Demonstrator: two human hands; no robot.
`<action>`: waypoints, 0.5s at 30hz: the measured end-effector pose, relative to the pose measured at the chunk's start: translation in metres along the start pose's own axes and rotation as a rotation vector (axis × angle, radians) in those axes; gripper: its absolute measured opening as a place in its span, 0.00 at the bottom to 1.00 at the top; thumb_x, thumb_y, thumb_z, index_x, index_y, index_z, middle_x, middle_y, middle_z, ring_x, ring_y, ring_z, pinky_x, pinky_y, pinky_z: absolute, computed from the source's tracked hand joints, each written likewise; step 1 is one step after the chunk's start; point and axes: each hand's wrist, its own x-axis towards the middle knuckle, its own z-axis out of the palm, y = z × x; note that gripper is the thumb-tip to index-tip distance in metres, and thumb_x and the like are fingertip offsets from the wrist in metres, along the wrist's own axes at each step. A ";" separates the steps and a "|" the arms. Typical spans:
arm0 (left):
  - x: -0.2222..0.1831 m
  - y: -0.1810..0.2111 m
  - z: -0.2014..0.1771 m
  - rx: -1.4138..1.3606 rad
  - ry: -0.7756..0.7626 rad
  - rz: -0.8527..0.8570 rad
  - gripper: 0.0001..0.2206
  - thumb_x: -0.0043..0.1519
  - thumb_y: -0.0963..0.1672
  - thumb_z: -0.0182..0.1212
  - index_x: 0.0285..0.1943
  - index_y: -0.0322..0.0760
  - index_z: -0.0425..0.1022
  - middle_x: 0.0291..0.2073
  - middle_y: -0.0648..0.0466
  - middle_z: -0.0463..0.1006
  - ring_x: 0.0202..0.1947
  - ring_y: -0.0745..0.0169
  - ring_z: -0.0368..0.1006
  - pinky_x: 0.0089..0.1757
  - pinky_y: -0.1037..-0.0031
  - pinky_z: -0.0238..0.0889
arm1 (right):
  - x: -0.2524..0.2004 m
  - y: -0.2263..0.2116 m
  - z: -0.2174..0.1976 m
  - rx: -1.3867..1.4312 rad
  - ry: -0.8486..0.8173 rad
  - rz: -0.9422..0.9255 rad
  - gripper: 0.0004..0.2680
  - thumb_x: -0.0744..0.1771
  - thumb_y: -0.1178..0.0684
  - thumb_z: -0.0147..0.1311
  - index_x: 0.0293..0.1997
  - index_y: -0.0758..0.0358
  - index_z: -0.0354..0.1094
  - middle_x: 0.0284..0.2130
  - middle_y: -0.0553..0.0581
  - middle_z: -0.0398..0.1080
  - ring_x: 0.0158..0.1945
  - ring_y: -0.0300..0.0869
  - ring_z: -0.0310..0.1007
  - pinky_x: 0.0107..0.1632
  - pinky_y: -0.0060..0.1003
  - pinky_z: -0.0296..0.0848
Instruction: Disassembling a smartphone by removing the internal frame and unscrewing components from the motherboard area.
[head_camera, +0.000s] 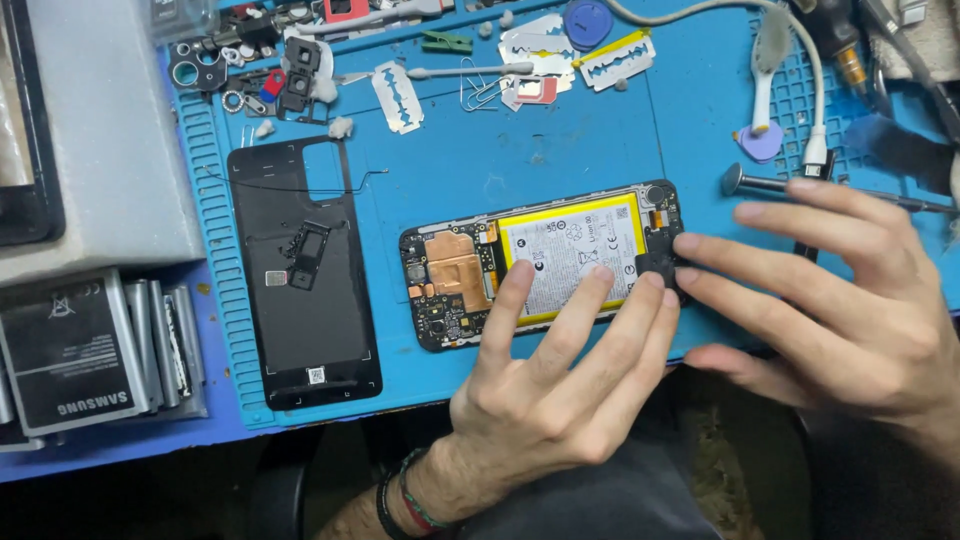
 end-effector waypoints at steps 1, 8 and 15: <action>0.001 0.000 -0.001 -0.014 0.002 -0.009 0.11 0.77 0.44 0.57 0.56 0.47 0.87 0.55 0.60 0.85 0.53 0.61 0.80 0.61 0.55 0.67 | 0.000 -0.001 0.000 -0.036 0.000 0.028 0.21 0.70 0.34 0.50 0.54 0.64 0.79 0.56 0.62 0.80 0.58 0.61 0.74 0.63 0.63 0.75; -0.002 -0.001 -0.001 0.005 0.029 -0.020 0.08 0.77 0.45 0.63 0.56 0.48 0.89 0.56 0.61 0.84 0.54 0.62 0.80 0.62 0.55 0.67 | 0.006 0.004 -0.004 -0.187 -0.122 0.078 0.29 0.71 0.31 0.32 0.69 0.57 0.77 0.69 0.73 0.72 0.71 0.70 0.64 0.71 0.71 0.70; -0.007 0.000 0.000 -0.029 0.043 -0.045 0.09 0.77 0.43 0.60 0.56 0.46 0.89 0.57 0.59 0.82 0.53 0.60 0.80 0.63 0.52 0.70 | 0.016 0.007 -0.006 -0.079 -0.154 0.087 0.24 0.72 0.44 0.37 0.64 0.68 0.81 0.72 0.79 0.65 0.78 0.76 0.55 0.78 0.76 0.63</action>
